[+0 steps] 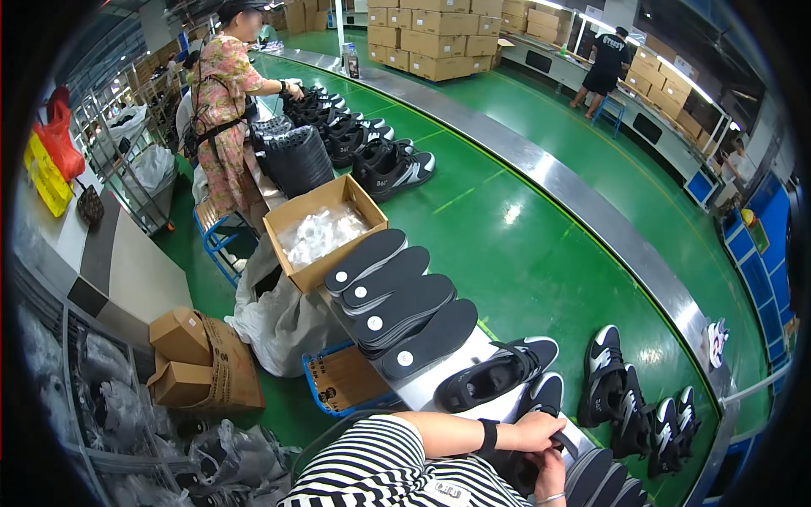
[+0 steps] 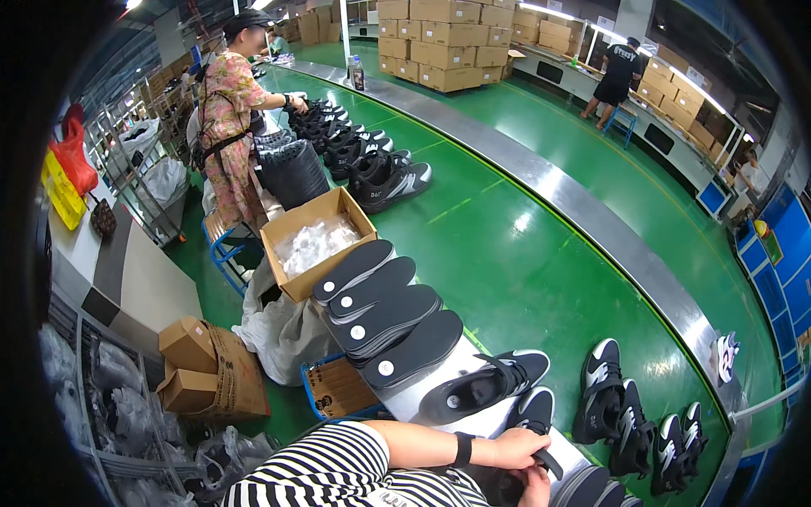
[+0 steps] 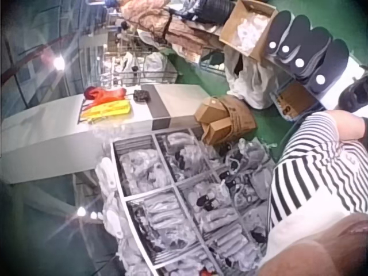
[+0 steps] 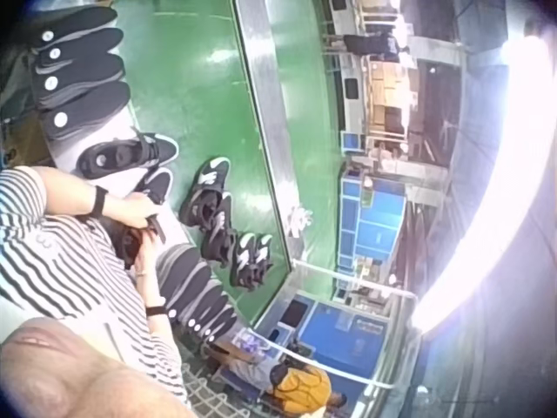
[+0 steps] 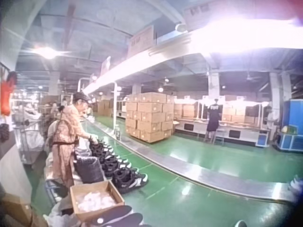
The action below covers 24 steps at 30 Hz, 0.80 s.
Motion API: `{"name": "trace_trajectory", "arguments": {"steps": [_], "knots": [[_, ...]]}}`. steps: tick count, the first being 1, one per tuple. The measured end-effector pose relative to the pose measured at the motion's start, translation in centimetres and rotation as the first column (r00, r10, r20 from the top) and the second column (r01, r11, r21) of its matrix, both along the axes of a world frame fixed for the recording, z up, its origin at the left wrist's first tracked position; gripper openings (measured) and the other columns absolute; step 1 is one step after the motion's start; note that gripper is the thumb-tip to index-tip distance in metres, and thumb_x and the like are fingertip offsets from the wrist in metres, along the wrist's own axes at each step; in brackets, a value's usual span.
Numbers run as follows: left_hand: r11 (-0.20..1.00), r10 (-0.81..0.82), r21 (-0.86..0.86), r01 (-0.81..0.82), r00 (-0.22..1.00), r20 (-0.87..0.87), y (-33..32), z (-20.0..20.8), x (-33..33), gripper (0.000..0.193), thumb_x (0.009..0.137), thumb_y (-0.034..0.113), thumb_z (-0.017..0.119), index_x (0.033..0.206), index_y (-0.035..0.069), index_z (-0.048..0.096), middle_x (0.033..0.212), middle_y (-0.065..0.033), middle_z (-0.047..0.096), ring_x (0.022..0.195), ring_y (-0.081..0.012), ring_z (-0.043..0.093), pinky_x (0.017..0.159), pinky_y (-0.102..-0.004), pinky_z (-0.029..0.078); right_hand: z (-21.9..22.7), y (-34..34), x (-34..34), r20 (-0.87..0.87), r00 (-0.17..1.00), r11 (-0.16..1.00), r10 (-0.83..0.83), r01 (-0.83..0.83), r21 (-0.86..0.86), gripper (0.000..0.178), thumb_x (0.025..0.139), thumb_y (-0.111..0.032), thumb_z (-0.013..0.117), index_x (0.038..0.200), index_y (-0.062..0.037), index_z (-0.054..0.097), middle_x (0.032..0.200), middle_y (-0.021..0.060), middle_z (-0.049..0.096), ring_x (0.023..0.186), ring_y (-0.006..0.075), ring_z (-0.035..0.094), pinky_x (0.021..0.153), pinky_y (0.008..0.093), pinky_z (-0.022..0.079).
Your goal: Checking shoe assembly and organizing completed sneakers and insoles on a factory production line.
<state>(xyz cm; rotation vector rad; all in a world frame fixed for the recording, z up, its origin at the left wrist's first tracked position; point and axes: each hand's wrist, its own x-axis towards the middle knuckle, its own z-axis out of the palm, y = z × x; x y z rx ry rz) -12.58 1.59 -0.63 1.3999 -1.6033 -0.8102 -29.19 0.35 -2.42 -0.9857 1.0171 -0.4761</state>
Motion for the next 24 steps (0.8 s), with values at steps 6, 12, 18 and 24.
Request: {"name": "trace_trajectory", "arguments": {"steps": [6,12,18,24], "knots": [[0.999,-0.043,0.028,0.043,0.999,0.023,-0.1,0.2,-0.3,0.021,0.060,0.011,0.056,0.079,0.004,0.049,0.063,-0.0176,0.054,0.063,-0.0364,0.055,0.055,-0.0455,0.041,-1.0,-2.3,4.0,-0.019,1.000,0.999,-0.014,0.015,0.037,0.021,0.082,-0.019,0.052,0.094,-0.0015,0.053,0.082,0.0063,0.059,0.077,0.0166,0.056,0.071,0.0283,0.043],[0.986,-0.060,0.152,0.062,0.998,-0.019,0.5,1.8,-0.1,0.020,0.061,0.012,0.055,0.077,0.001,0.051,0.066,-0.0204,0.055,0.068,-0.0376,0.055,0.061,-0.0449,0.042,2.4,-1.2,6.1,-0.087,0.996,0.998,-0.032,0.036,0.048,0.024,0.082,-0.020,0.052,0.096,0.0003,0.053,0.083,0.0076,0.058,0.078,0.0181,0.055,0.073,0.0294,0.043],[0.978,0.055,0.205,-0.032,0.993,-0.106,-0.2,0.2,0.4,0.014,0.061,0.014,0.055,0.070,0.003,0.058,0.069,-0.0178,0.058,0.070,-0.0336,0.057,0.061,-0.0410,0.044,4.9,0.8,6.0,-0.209,0.974,0.991,-0.092,0.111,0.080,0.028,0.082,-0.020,0.052,0.099,0.0021,0.052,0.084,0.0089,0.057,0.078,0.0196,0.054,0.075,0.0306,0.042],[0.957,0.052,0.291,-0.014,0.991,-0.123,-0.2,1.5,0.6,0.018,0.065,0.016,0.055,0.078,0.005,0.058,0.075,-0.0159,0.059,0.076,-0.0326,0.057,0.066,-0.0397,0.043,2.4,1.3,2.7,0.031,0.969,0.969,-0.246,0.247,-0.028,0.009,0.079,-0.015,0.057,0.077,-0.0071,0.056,0.067,0.0006,0.055,0.057,0.0101,0.048,0.059,0.0246,0.041]]}}
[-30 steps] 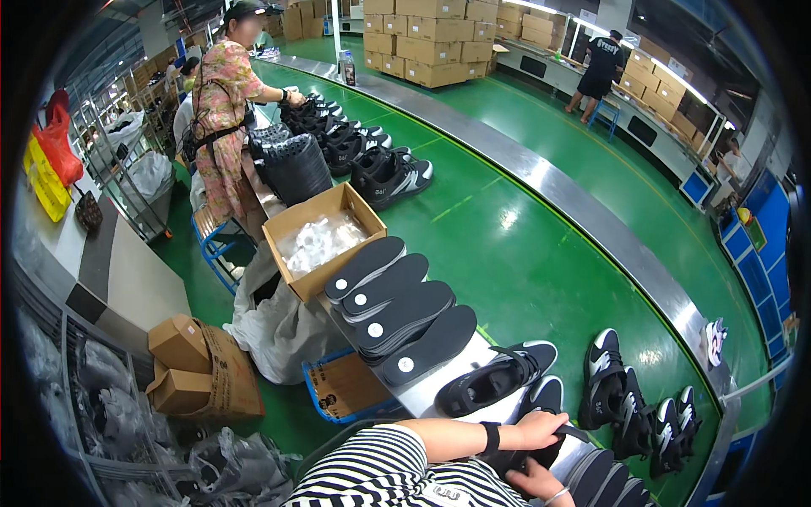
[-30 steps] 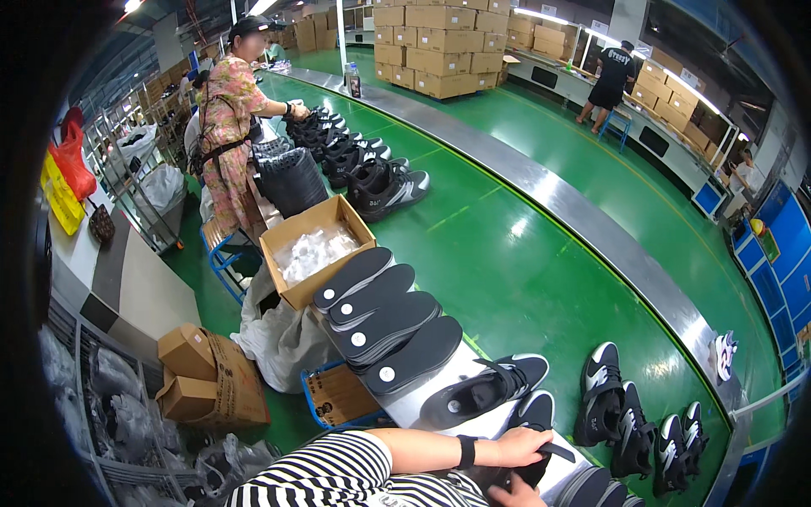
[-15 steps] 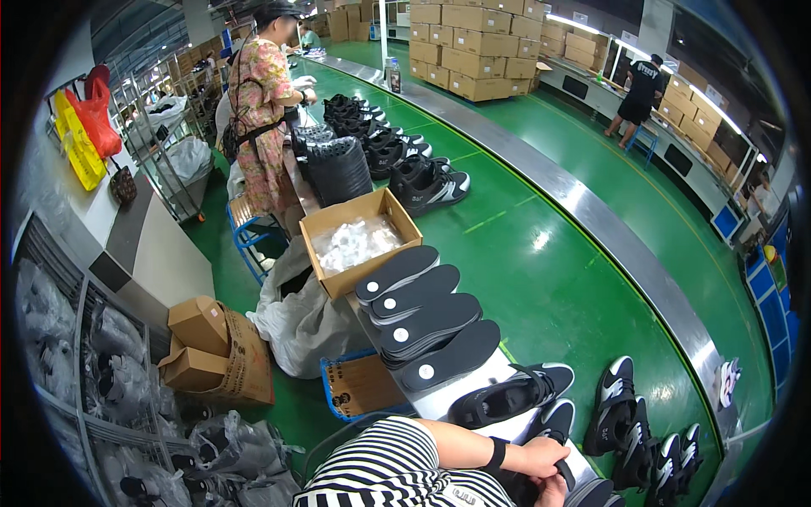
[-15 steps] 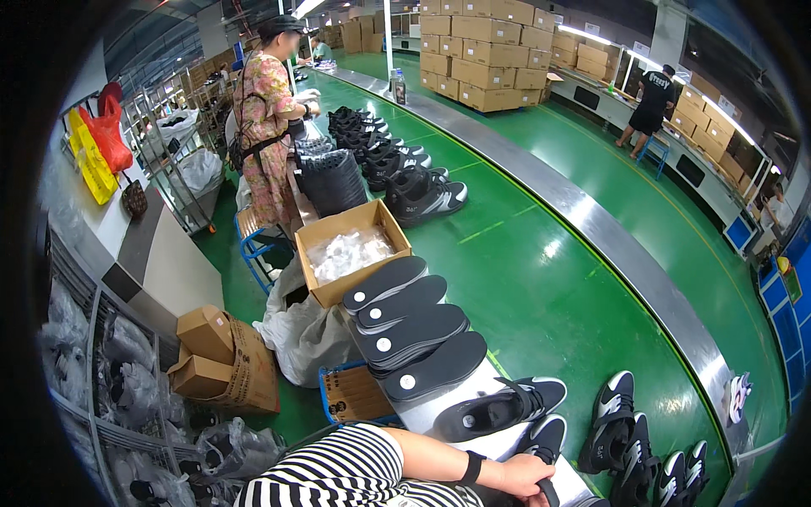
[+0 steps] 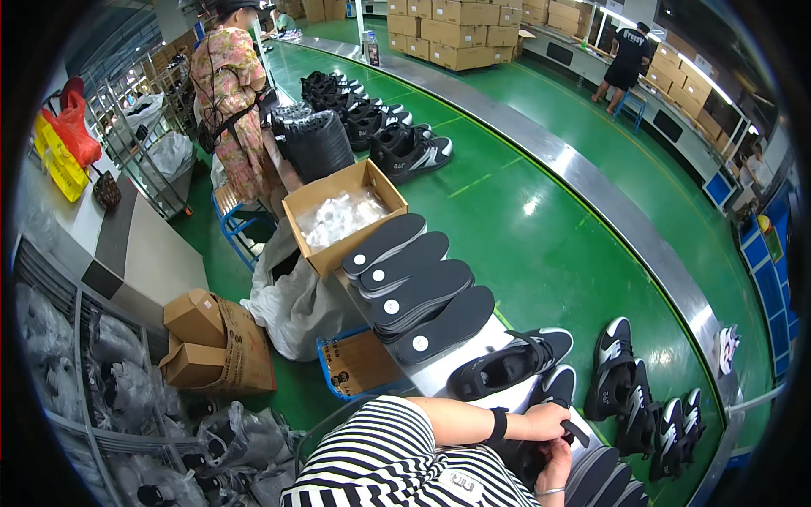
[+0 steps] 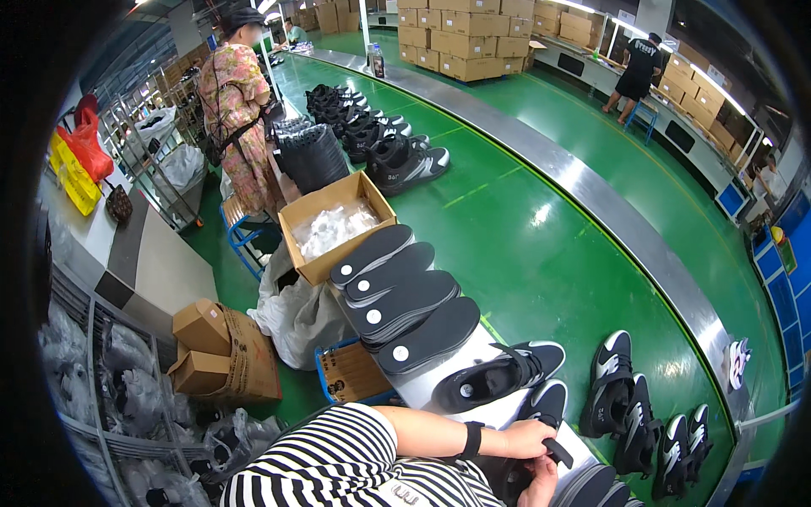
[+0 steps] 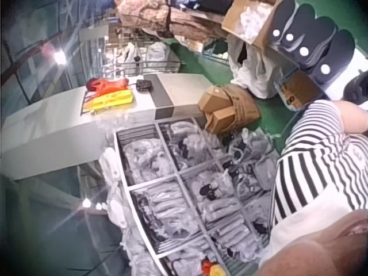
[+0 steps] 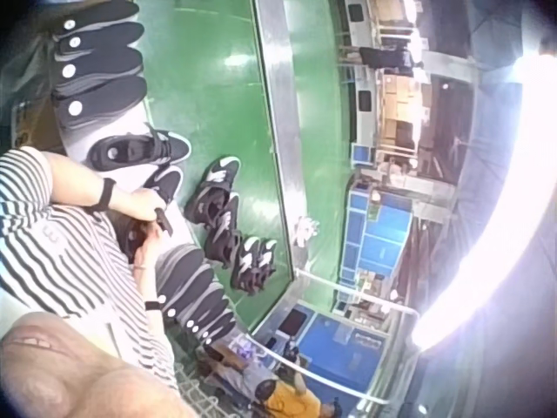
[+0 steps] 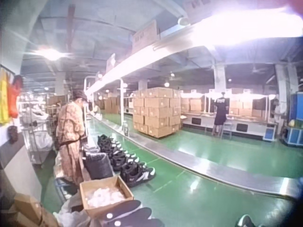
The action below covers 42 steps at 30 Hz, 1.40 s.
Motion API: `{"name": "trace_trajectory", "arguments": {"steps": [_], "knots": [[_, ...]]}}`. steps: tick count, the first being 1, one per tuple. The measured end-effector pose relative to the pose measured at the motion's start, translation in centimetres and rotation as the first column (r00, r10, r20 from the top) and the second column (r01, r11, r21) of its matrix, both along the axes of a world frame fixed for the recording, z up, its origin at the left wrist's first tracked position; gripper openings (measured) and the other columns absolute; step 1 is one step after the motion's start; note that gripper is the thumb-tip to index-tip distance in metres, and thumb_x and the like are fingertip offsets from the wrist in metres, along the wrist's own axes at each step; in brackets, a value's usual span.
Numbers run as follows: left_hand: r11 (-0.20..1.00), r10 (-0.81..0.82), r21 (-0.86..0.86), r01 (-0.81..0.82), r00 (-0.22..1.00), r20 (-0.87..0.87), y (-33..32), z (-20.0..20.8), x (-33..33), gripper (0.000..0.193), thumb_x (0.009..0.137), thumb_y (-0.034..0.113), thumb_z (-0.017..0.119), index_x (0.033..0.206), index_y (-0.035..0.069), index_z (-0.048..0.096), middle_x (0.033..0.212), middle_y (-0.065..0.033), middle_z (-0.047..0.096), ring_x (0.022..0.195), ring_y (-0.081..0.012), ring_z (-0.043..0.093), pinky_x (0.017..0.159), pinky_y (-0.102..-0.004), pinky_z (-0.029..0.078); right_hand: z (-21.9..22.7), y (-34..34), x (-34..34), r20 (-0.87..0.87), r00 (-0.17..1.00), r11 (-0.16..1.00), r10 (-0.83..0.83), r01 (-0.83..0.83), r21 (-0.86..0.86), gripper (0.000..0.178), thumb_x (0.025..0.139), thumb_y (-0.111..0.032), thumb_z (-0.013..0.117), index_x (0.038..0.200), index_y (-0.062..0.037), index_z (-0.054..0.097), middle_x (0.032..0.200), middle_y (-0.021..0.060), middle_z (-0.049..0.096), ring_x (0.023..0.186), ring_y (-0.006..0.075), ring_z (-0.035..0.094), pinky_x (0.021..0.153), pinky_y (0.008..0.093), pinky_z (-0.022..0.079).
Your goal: Checking shoe assembly and organizing completed sneakers and insoles on a factory production line.
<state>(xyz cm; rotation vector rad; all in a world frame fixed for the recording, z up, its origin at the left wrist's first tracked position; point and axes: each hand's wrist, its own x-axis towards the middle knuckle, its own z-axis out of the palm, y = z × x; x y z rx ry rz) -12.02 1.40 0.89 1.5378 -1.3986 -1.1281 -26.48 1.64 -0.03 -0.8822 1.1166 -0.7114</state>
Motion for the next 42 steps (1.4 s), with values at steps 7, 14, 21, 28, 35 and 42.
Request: {"name": "trace_trajectory", "arguments": {"steps": [7,14,21,28,35,42], "knots": [[0.997,0.059,-0.052,-0.064,0.994,-0.096,-0.2,-0.5,-0.2,0.032,0.069,0.015,0.054,0.099,0.004,0.051,0.085,-0.0166,0.058,0.085,-0.0326,0.055,0.071,-0.0383,0.042,1.7,0.5,-4.2,0.271,0.951,0.983,0.149,-0.173,0.068,0.012,0.085,-0.011,0.047,0.087,-0.0005,0.054,0.080,0.0041,0.053,0.076,0.0136,0.049,0.072,0.0269,0.040],[0.819,0.221,-0.565,-0.096,0.963,0.157,2.3,3.5,-0.9,0.045,0.071,0.030,0.059,0.103,0.001,0.046,0.098,-0.0127,0.051,0.091,-0.0273,0.048,0.075,-0.0353,0.039,5.3,0.8,-4.2,-0.652,0.748,0.598,0.120,-0.579,-0.554,0.026,0.074,0.003,0.044,0.096,-0.0017,0.056,0.086,0.0142,0.055,0.079,0.0285,0.053,0.069,0.0335,0.043],[0.896,-0.356,-0.331,0.296,0.924,-0.139,3.7,3.4,0.3,0.019,0.076,0.023,0.055,0.080,0.004,0.052,0.061,-0.0095,0.056,0.059,-0.0245,0.056,0.054,-0.0340,0.042,8.9,3.5,-1.6,-0.599,0.787,0.866,0.150,-0.396,-0.304,0.019,0.082,-0.009,0.050,0.096,0.0020,0.055,0.083,0.0102,0.058,0.076,0.0168,0.054,0.068,0.0278,0.043],[0.963,-0.185,-0.220,0.157,0.976,-0.114,4.4,5.4,7.5,0.015,0.080,0.011,0.043,0.092,0.007,0.051,0.066,-0.0093,0.056,0.065,-0.0278,0.057,0.060,-0.0367,0.044,6.8,4.2,-2.2,-0.850,0.469,0.623,0.242,-0.746,-0.235,0.025,0.077,-0.020,0.058,0.094,-0.0006,0.058,0.084,0.0168,0.059,0.077,0.0273,0.056,0.071,0.0334,0.043],[0.826,0.555,-0.360,-0.434,0.738,0.383,8.2,6.2,25.5,0.017,0.075,0.013,0.047,0.087,0.010,0.057,0.076,-0.0124,0.060,0.071,-0.0300,0.058,0.063,-0.0401,0.046,6.0,3.8,0.8,-0.955,-0.086,0.434,0.283,-0.877,0.207,0.041,0.074,-0.026,0.060,0.105,-0.0013,0.052,0.092,0.0211,0.057,0.087,0.0340,0.054,0.074,0.0396,0.042],[0.307,0.802,-0.406,-0.860,0.004,0.598,16.9,2.0,44.0,0.021,0.076,0.014,0.046,0.093,0.008,0.056,0.080,-0.0168,0.059,0.073,-0.0350,0.057,0.065,-0.0443,0.045,0.4,-0.3,-1.4,-0.579,0.170,0.530,0.798,-0.655,0.538,0.038,0.076,-0.011,0.058,0.110,0.0024,0.047,0.094,0.0159,0.058,0.082,0.0243,0.055,0.069,0.0347,0.043]]}}
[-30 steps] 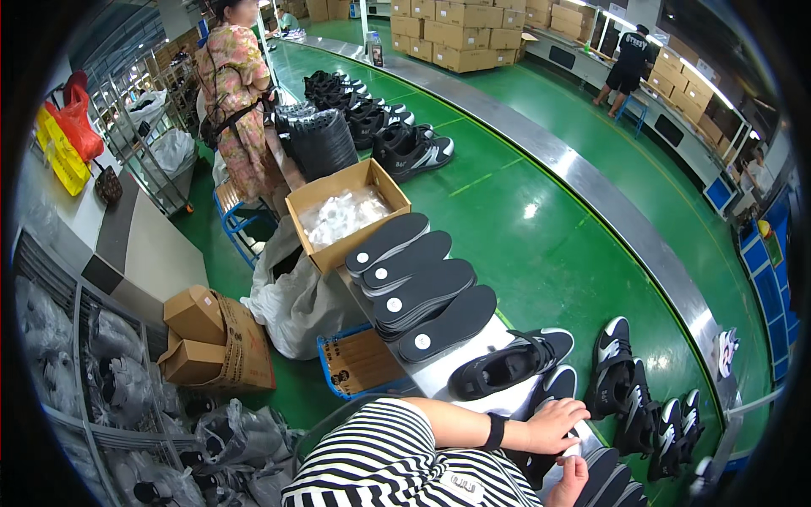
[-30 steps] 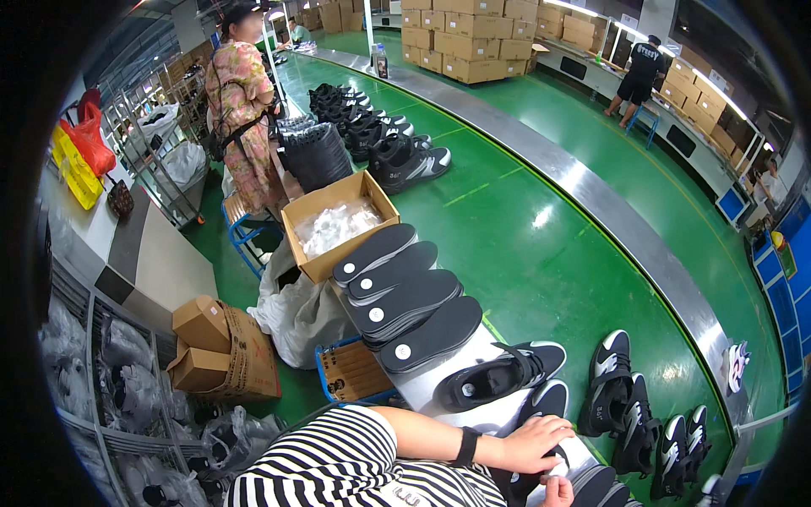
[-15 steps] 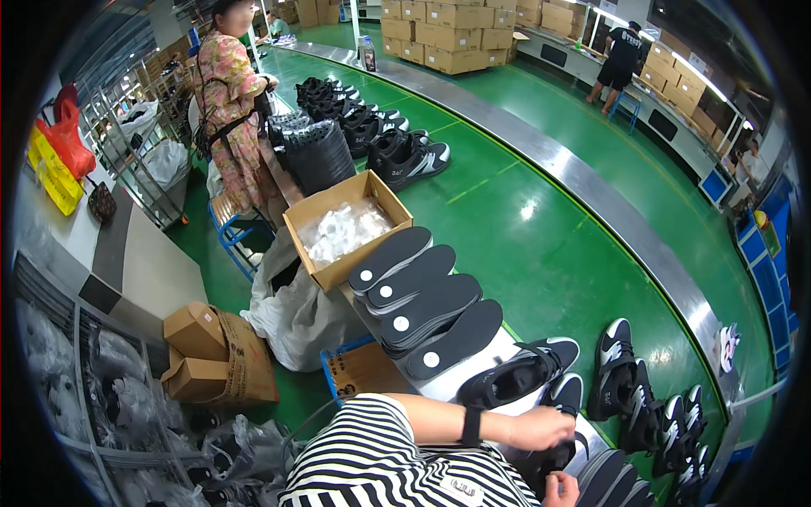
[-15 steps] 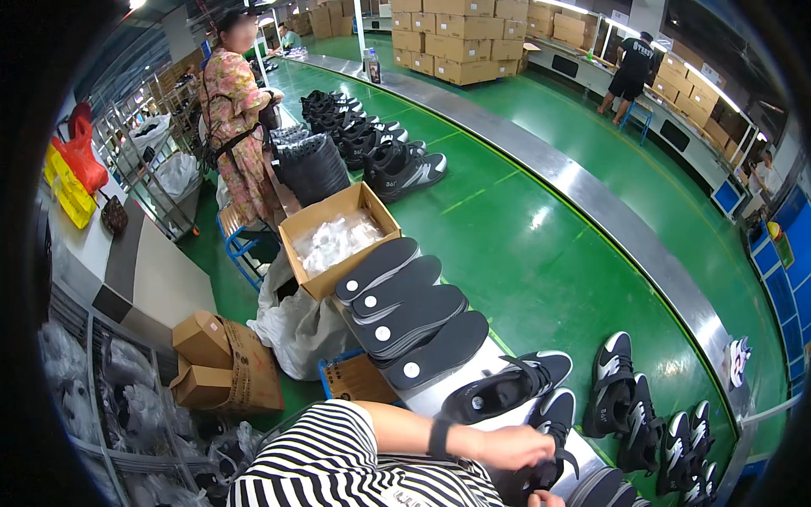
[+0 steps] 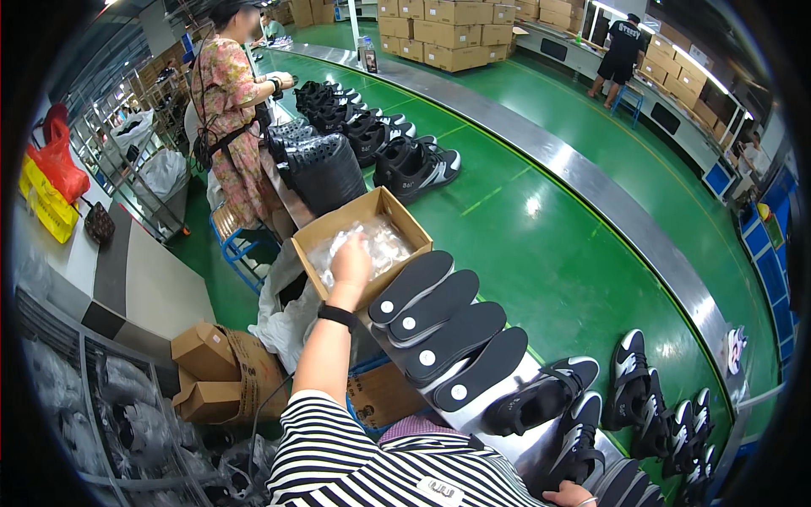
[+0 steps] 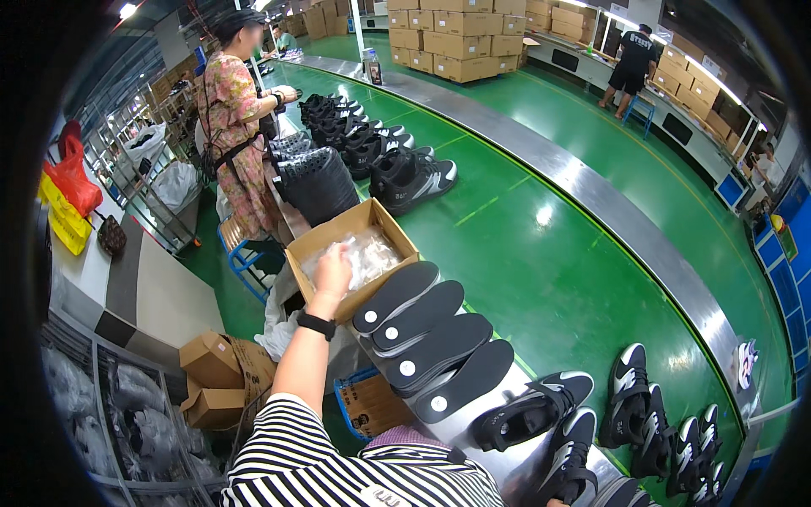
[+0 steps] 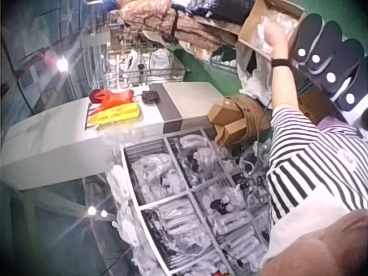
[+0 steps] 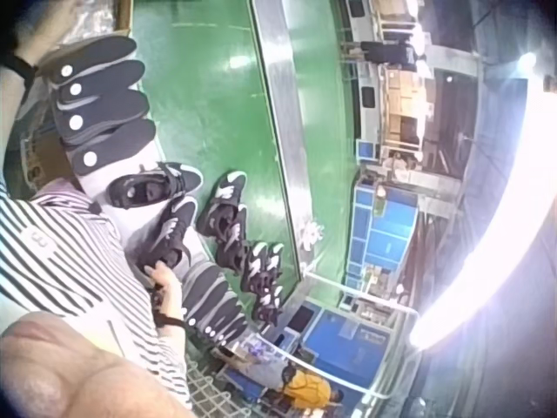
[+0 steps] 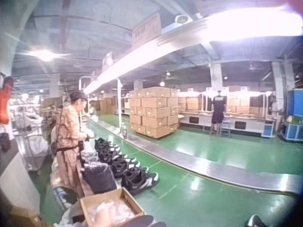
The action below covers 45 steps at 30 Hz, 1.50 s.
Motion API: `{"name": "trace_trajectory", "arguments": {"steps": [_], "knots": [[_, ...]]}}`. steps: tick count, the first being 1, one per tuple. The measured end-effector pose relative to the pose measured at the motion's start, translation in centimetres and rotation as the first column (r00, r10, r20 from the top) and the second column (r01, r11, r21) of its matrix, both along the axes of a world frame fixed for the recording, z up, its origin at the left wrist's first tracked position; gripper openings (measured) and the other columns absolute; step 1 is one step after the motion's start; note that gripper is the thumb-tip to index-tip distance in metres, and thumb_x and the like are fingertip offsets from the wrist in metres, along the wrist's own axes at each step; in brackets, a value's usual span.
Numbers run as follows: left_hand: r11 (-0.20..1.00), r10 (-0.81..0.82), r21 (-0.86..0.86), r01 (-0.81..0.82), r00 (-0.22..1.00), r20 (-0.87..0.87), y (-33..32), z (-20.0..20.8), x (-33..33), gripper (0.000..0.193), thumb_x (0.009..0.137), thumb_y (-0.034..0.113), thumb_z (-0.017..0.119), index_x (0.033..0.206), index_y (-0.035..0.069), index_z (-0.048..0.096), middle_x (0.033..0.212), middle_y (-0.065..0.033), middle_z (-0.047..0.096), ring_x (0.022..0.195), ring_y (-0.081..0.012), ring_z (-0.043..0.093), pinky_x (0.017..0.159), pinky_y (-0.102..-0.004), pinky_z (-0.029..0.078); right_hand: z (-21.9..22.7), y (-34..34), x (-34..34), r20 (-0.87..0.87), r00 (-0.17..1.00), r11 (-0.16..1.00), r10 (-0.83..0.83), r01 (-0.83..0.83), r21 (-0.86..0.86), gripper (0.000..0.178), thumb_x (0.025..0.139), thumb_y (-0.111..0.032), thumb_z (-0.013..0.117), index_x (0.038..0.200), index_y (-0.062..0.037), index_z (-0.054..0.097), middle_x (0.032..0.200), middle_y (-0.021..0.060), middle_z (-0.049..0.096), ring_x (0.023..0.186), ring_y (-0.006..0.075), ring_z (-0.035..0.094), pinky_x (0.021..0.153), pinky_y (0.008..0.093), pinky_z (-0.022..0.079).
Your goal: Checking shoe assembly and organizing completed sneakers and insoles on a factory production line.
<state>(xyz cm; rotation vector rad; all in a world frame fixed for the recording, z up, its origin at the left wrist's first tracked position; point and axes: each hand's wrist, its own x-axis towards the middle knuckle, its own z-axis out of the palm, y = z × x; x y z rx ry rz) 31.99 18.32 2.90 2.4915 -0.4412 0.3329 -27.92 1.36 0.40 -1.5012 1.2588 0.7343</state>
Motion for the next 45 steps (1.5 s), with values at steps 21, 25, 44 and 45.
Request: {"name": "trace_trajectory", "arguments": {"steps": [21,25,44,45], "knots": [[0.066,-0.926,-0.421,0.905,-0.102,-0.363,-7.2,0.1,-29.8,0.024,0.076,0.019,0.054,0.092,0.002,0.055,0.086,-0.0130,0.057,0.085,-0.0285,0.050,0.076,-0.0363,0.041,1.9,1.0,3.8,-0.139,0.969,0.941,0.204,-0.234,-0.247,0.046,0.065,-0.032,0.064,0.081,0.0110,0.053,0.076,0.0237,0.058,0.072,0.0313,0.059,0.064,0.0355,0.045],[0.192,-0.885,-0.358,0.914,0.003,-0.466,-8.0,1.3,-30.0,0.025,0.076,0.020,0.055,0.091,0.000,0.054,0.090,-0.0131,0.054,0.092,-0.0291,0.048,0.081,-0.0369,0.039,1.9,1.2,3.4,-0.088,0.974,0.922,0.211,-0.228,-0.313,0.045,0.067,-0.030,0.062,0.082,0.0114,0.053,0.076,0.0250,0.058,0.074,0.0333,0.059,0.066,0.0360,0.045],[0.345,-0.934,-0.155,0.926,0.321,-0.157,-10.1,-2.8,-35.5,0.050,0.062,0.015,0.067,0.103,0.007,0.039,0.111,-0.0138,0.037,0.106,-0.0317,0.037,0.084,-0.0385,0.037,2.2,2.0,2.7,-0.115,0.962,0.920,0.247,-0.270,-0.285,0.049,0.069,-0.030,0.051,0.099,0.0089,0.049,0.096,0.0287,0.053,0.094,0.0385,0.051,0.084,0.0391,0.040],[0.294,-0.950,-0.121,0.948,0.276,-0.145,-11.2,-3.0,-35.5,0.050,0.060,0.013,0.066,0.103,0.007,0.041,0.113,-0.0142,0.037,0.108,-0.0309,0.036,0.082,-0.0381,0.038,2.3,1.8,2.9,-0.139,0.965,0.931,0.220,-0.251,-0.266,0.049,0.069,-0.030,0.051,0.099,0.0089,0.049,0.096,0.0287,0.053,0.094,0.0385,0.051,0.084,0.0391,0.040]]}}
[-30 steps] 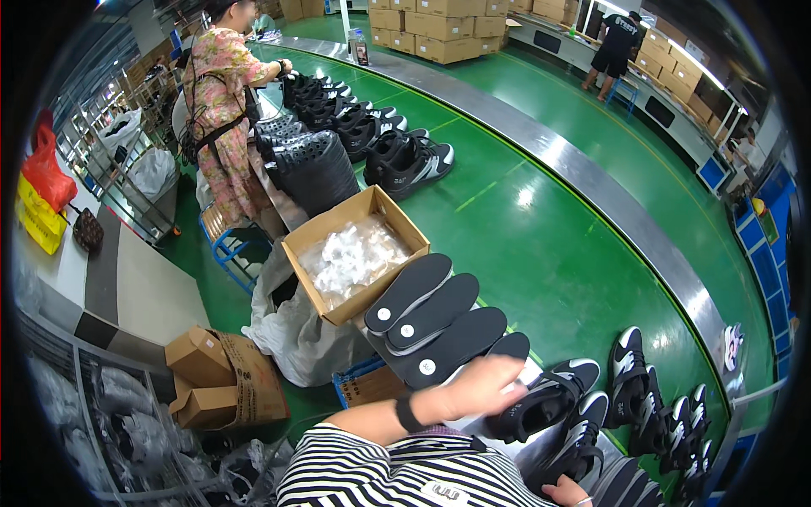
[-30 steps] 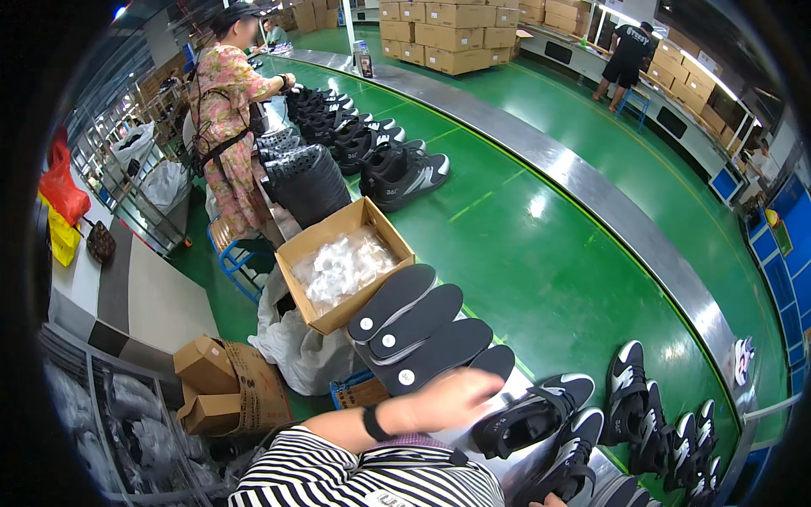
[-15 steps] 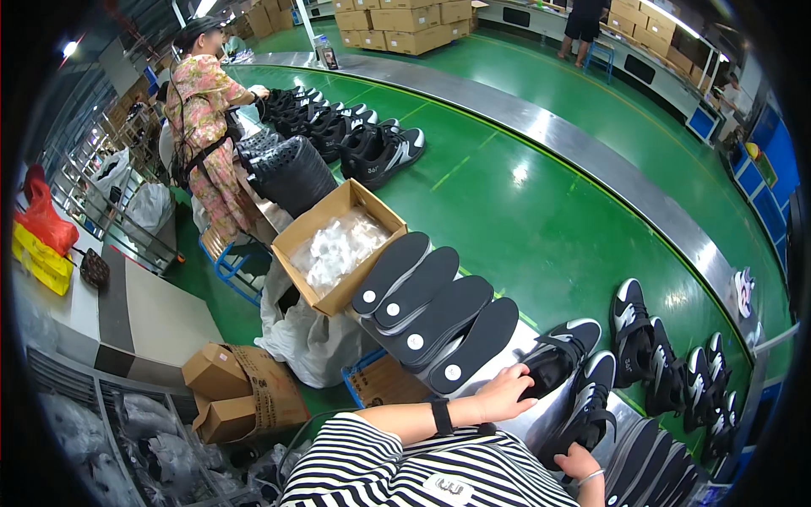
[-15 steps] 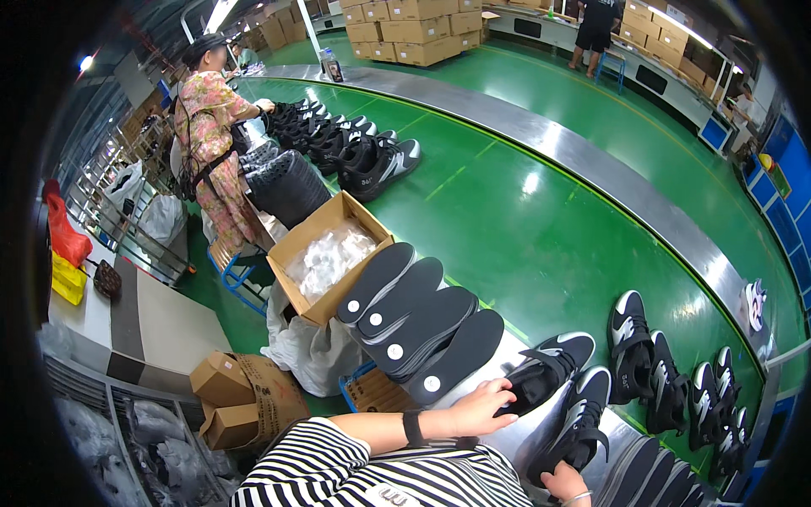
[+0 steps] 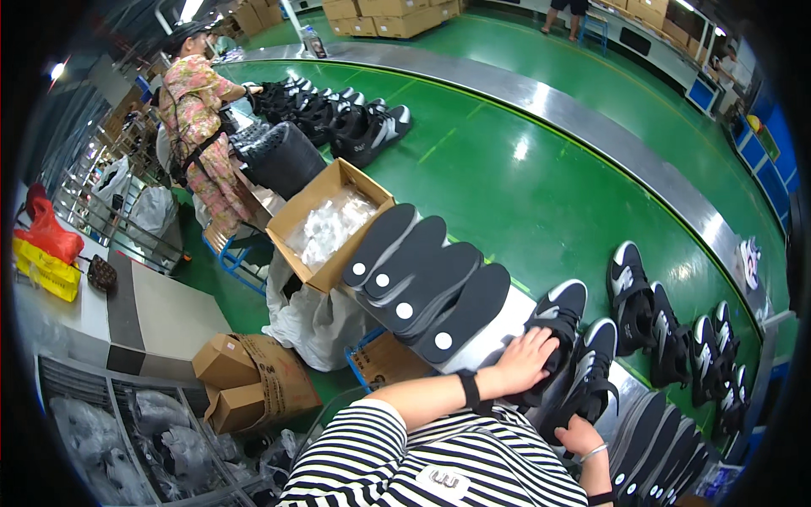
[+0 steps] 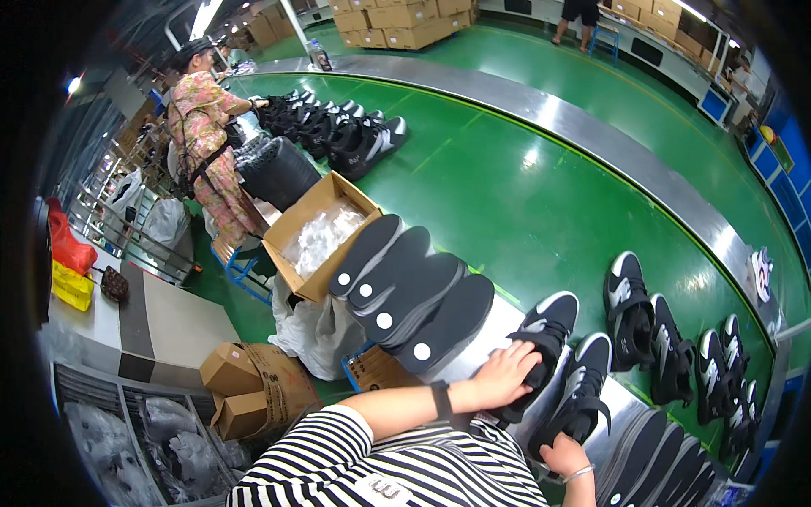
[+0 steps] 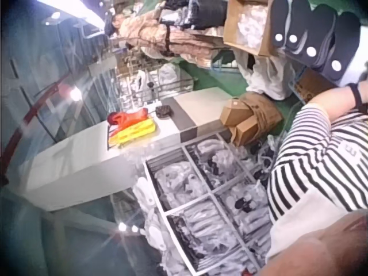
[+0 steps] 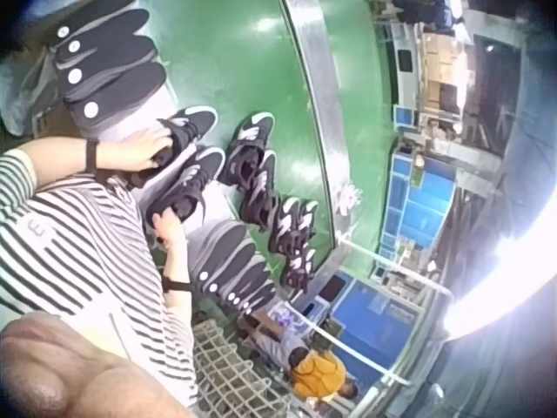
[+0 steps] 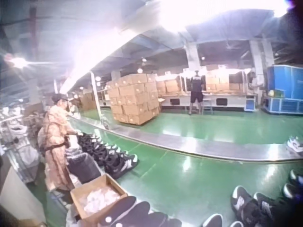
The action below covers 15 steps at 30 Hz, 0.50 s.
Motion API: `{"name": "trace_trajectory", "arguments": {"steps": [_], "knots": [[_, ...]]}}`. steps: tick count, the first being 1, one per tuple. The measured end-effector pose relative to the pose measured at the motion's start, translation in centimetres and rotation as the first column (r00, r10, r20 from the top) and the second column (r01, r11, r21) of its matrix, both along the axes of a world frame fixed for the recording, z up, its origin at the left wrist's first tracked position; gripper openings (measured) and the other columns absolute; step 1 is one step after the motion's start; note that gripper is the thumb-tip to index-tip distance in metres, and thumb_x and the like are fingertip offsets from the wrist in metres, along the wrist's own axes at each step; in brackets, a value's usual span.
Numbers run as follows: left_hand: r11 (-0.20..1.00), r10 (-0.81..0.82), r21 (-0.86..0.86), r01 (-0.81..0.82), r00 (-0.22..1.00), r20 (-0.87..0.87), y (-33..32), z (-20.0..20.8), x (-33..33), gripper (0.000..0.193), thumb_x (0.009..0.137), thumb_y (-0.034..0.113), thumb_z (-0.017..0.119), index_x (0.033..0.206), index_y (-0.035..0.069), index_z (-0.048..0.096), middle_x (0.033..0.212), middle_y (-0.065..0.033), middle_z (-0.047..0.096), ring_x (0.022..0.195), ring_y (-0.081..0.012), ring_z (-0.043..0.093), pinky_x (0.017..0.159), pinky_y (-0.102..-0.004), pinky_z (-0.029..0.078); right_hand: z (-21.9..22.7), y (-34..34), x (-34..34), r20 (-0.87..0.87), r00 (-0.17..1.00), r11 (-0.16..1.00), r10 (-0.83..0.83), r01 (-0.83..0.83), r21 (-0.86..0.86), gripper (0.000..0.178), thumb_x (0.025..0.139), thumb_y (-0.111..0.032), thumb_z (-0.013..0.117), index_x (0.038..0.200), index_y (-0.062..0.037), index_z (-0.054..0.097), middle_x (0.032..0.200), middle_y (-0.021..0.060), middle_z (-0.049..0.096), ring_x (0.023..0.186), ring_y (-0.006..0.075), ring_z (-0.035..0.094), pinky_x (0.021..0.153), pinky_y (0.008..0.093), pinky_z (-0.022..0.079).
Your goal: Checking shoe assembly and organizing completed sneakers and insoles on a factory production line.
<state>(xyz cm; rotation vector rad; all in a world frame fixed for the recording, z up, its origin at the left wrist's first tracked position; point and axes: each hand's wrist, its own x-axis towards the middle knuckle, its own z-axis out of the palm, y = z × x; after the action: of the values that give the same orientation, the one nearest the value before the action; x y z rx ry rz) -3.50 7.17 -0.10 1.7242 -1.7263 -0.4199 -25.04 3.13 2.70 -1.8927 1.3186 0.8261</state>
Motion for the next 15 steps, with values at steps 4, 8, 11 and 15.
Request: {"name": "trace_trajectory", "arguments": {"steps": [4,8,11,15], "knots": [[0.959,-0.248,0.226,0.170,0.889,0.384,-4.0,0.1,0.6,0.026,0.055,0.004,0.059,0.080,0.002,0.056,0.086,-0.0147,0.055,0.083,-0.0312,0.053,0.069,-0.0385,0.043,-1.0,0.2,0.2,0.105,0.991,0.993,0.083,-0.074,-0.094,0.045,0.074,-0.031,0.048,0.098,0.0063,0.049,0.091,0.0284,0.055,0.090,0.0386,0.053,0.081,0.0430,0.041],[0.920,-0.386,0.149,0.364,0.907,0.167,-4.5,1.0,3.7,0.030,0.056,0.003,0.060,0.086,0.004,0.057,0.089,-0.0142,0.055,0.087,-0.0315,0.051,0.074,-0.0381,0.043,3.6,1.8,2.6,0.033,0.914,0.754,0.403,-0.311,-0.579,0.026,0.076,-0.025,0.053,0.090,-0.0030,0.054,0.071,0.0117,0.060,0.073,0.0247,0.057,0.085,0.0466,0.032],[0.934,-0.349,0.101,0.342,0.935,0.064,-5.7,0.9,5.4,0.027,0.061,0.013,0.063,0.087,0.005,0.059,0.084,-0.0124,0.058,0.082,-0.0307,0.054,0.072,-0.0378,0.044,6.6,1.8,5.5,0.367,0.820,0.736,0.438,-0.093,-0.670,0.023,0.074,-0.016,0.056,0.095,-0.0056,0.055,0.078,0.0058,0.060,0.076,0.0209,0.056,0.085,0.0390,0.033],[0.935,-0.037,0.312,0.167,0.924,-0.381,-8.6,-0.6,6.1,0.025,0.066,0.020,0.061,0.081,0.000,0.062,0.069,-0.0097,0.061,0.061,-0.0159,0.056,0.058,-0.0275,0.044,4.6,1.3,8.5,0.545,0.726,0.871,0.419,-0.151,-0.468,0.035,0.073,-0.022,0.057,0.102,-0.0021,0.053,0.091,0.0116,0.058,0.092,0.0240,0.052,0.087,0.0400,0.032]]}}
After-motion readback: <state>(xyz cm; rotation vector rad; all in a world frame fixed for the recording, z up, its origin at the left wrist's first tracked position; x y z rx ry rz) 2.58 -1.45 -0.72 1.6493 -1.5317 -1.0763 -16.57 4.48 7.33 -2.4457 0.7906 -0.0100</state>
